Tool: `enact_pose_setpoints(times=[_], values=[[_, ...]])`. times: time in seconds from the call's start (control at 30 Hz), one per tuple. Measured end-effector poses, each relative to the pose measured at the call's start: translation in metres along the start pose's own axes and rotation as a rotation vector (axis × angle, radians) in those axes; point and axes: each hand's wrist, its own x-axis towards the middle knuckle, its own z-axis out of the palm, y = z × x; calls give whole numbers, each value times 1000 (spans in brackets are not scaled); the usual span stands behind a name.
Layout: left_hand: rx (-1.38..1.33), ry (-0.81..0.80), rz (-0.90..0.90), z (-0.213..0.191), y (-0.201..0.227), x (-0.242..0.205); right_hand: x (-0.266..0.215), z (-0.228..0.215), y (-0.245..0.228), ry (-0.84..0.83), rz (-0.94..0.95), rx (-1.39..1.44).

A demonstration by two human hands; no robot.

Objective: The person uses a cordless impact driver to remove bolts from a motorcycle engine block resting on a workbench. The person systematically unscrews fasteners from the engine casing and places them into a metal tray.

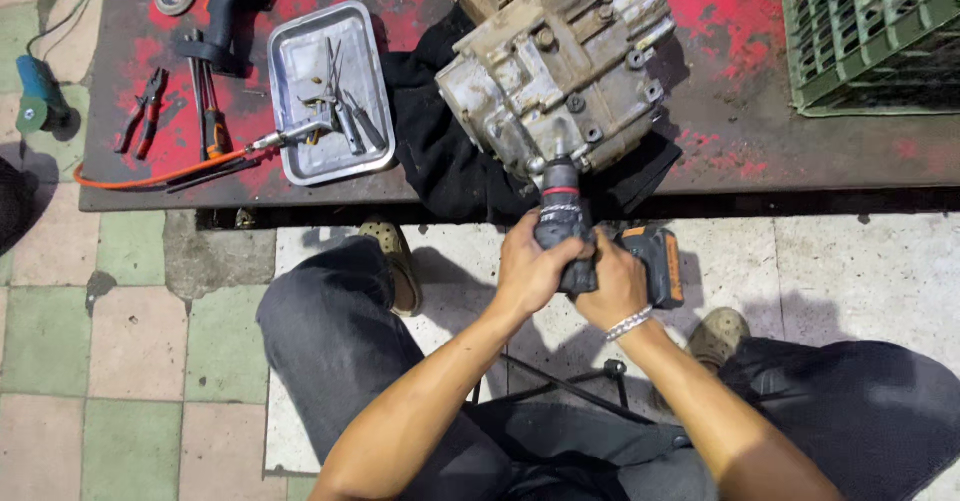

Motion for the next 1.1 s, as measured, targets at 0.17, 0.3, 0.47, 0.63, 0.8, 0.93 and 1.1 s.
enact_pose_setpoints(times=[0.17, 0.3, 0.47, 0.63, 0.8, 0.93, 1.1], values=[[-21, -4, -39, 0, -1, 8, 14, 0, -5, -48, 53, -12], [-84, -6, -13, 6, 3, 12, 20, -9, -4, -85, 81, -46], [-112, 0, -29, 7, 5, 10, 23, -13, -6, -107, 97, -48], [-168, 18, -51, 8, 8, 4, 19, -15, -4, -100, 22, -50], [-143, 28, -66, 8, 7, 6, 20, -13, -3, -84, -3, -26], [-161, 29, -60, 17, 6, 8, 25, -21, -4, -129, 61, -73], [-150, 47, -47, 6, 9, -1, 20, -18, -4, -138, 25, -56]])
